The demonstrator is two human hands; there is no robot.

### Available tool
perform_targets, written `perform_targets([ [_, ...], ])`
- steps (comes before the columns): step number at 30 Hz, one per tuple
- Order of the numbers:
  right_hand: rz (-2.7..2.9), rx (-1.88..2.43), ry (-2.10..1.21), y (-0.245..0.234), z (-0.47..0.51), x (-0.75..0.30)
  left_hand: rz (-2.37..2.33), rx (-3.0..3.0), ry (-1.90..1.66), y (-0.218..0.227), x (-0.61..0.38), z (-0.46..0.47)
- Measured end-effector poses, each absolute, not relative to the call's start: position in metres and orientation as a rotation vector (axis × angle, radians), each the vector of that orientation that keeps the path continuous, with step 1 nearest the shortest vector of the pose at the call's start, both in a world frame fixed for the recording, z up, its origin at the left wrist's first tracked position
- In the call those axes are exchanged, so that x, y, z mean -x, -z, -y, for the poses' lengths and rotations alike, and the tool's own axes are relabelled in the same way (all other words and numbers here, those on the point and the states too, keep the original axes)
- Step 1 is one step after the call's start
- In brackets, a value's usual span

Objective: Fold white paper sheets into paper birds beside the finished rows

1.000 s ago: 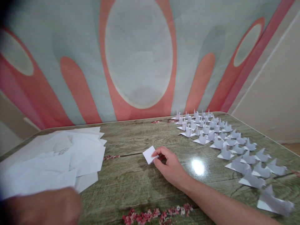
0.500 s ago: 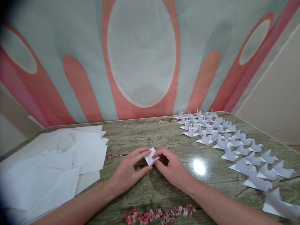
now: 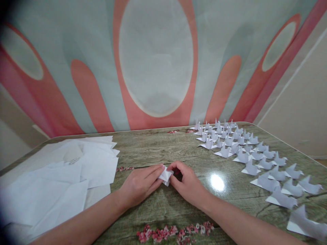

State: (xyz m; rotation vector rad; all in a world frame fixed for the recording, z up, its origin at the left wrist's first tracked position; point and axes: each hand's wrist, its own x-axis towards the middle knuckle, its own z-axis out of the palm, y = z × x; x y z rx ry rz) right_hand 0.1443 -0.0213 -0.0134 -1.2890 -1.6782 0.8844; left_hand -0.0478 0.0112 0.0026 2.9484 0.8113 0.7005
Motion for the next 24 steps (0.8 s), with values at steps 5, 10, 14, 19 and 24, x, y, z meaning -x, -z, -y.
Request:
perform_targets([
  [5,1.750,1.304,-0.804,0.0124,0.0232,-0.1423,-0.852,-2.860,-0.635,0.0003,0.0480,-0.0149],
  [10,1.827,1.331,-0.731,0.0098,0.0254,-0.1428,-0.900,-2.711,-0.611,0.0001,0.0476,-0.0173],
  [14,1.863,1.311,-0.708,0.0083,0.0248,-0.1450,-0.958,-2.643,-0.617,-0.0005,0.0491,-0.0177],
  [19,1.872,1.284,-0.725,0.0083,0.0248,-0.1459,-0.989,-2.501,-0.699,0.0023,0.0468,-0.0163],
  [24,1.884,1.250,-0.740,0.0113,0.0232,-0.1462,-0.998,-2.363,-0.723,0.0032,0.0435,-0.0159],
])
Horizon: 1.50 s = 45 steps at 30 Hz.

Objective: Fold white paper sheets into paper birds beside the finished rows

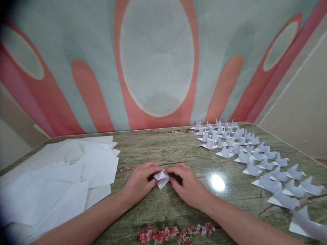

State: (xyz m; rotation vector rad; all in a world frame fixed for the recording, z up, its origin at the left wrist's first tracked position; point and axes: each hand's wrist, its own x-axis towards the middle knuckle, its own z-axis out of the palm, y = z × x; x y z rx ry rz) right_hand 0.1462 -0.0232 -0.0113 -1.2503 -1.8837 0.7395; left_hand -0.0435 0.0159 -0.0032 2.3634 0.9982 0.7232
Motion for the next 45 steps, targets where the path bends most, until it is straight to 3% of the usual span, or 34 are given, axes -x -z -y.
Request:
perform_targets([
  [11,1.893,1.260,-0.866,0.0097,0.0180,-0.1521,-1.031,-2.241,-0.699,0.0023,0.0434,-0.0201],
  [45,1.940,1.286,-0.748,0.0176,0.0152,-0.1491,-1.065,-2.229,-0.687,0.0060,0.0413,-0.0200],
])
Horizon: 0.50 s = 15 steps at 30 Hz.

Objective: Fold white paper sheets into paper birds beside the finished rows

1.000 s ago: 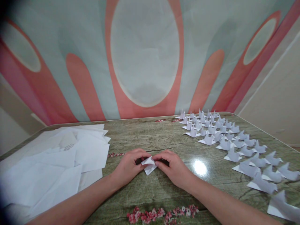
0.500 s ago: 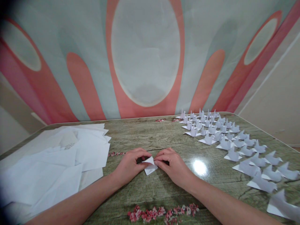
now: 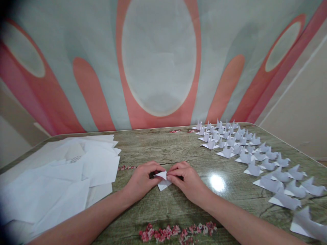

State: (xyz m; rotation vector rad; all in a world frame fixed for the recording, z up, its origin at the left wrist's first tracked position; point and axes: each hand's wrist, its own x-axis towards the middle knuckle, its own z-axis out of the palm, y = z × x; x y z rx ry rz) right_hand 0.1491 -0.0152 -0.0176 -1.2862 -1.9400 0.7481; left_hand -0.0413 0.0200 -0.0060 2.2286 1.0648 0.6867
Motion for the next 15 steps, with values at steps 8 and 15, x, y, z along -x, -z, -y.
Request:
perform_targets([
  [8,1.934,1.307,-0.712,0.0197,0.0133,-0.1450,-1.023,-2.215,-0.684,0.0040,0.0416,-0.0201],
  [15,1.925,1.302,-0.672,0.0199,0.0140,-0.1440,-1.029,-2.205,-0.685,0.0048,0.0413,-0.0206],
])
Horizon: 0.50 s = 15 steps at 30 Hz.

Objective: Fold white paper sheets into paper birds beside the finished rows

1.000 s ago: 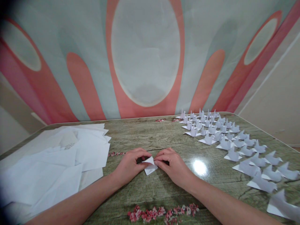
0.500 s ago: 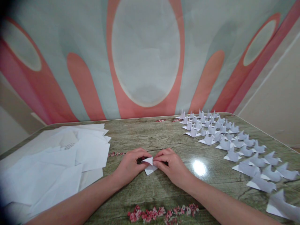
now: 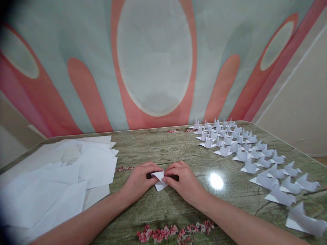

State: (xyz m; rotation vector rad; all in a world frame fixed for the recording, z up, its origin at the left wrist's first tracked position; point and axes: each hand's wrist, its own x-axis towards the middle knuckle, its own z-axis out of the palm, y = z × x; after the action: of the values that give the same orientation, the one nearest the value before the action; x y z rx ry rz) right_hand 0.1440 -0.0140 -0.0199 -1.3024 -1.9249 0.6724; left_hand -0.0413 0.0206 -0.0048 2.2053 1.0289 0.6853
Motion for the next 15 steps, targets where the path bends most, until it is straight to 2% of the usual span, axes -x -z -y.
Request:
perform_targets([
  [15,1.920,1.306,-0.594,0.0134,0.0183,-0.1403,-1.033,-2.214,-0.651,0.0013,0.0406,-0.0191],
])
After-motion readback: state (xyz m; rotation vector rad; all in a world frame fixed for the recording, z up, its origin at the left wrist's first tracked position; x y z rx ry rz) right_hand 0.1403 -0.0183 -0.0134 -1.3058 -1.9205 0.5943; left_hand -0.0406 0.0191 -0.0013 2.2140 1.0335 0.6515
